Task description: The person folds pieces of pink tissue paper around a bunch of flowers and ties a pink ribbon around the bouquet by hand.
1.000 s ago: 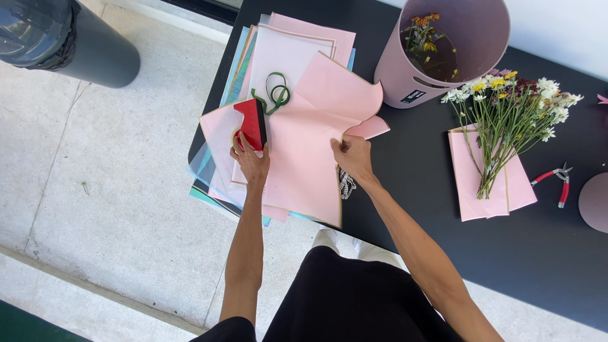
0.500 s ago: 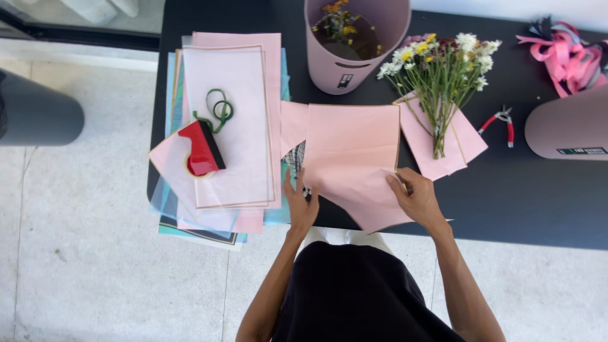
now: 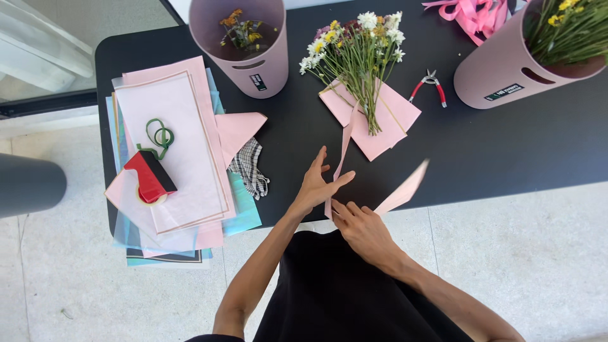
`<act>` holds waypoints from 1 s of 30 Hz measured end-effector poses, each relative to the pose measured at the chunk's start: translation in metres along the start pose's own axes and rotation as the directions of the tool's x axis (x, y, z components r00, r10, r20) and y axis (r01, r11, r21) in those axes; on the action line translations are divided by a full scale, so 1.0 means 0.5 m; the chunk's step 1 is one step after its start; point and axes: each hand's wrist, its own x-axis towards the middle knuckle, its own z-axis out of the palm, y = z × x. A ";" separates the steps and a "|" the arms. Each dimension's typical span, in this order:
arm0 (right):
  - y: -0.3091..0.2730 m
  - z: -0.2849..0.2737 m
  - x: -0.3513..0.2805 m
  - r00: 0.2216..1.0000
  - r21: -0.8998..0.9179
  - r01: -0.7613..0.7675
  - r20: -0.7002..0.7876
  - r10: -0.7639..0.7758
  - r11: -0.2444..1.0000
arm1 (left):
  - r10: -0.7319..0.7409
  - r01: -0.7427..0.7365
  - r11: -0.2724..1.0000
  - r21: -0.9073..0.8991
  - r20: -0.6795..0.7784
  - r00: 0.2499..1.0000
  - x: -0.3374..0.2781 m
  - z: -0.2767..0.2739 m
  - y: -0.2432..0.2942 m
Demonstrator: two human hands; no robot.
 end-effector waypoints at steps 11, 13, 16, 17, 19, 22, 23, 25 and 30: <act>0.102 0.010 -0.247 0.977 0.147 -0.198 0.111 0.183 0.969 | 0.309 -0.312 0.947 0.072 -0.463 0.831 0.005 0.194 -0.143; 0.149 0.015 -0.301 0.966 0.141 -0.248 0.113 0.233 0.959 | 0.288 -0.350 0.937 -0.002 -0.564 0.774 -0.020 0.198 -0.116; 0.214 0.037 -0.361 0.958 0.032 -0.276 0.091 0.272 0.961 | 0.167 -0.430 0.884 -0.183 -0.736 0.656 -0.062 0.190 -0.045; 0.235 0.047 -0.365 0.954 0.105 -0.301 0.025 0.300 0.948 | 0.028 -0.451 0.821 -0.350 -0.764 0.644 -0.065 0.186 -0.025; 0.261 0.074 -0.362 0.944 0.183 -0.316 -0.038 0.327 0.931 | -0.116 -0.475 0.725 -0.499 -0.768 0.630 -0.057 0.174 -0.027; 0.267 0.143 -0.347 0.827 0.453 -0.420 -0.166 0.537 0.787 | -0.303 -0.499 0.549 -0.671 -0.715 0.629 -0.031 0.153 -0.080; 0.273 0.174 -0.342 0.729 0.584 -0.570 0.034 0.684 0.578 | -0.343 -0.524 0.500 -0.690 -0.713 0.611 -0.023 0.148 -0.085; 0.276 0.211 -0.328 0.604 0.652 -0.683 0.249 0.758 0.330 | -0.385 -0.554 0.447 -0.702 -0.710 0.589 -0.007 0.144 -0.108; 0.256 0.293 -0.311 0.167 0.553 -0.495 0.818 0.551 -0.671 | -0.577 -0.567 0.305 -0.765 -0.622 0.529 0.092 0.141 -0.352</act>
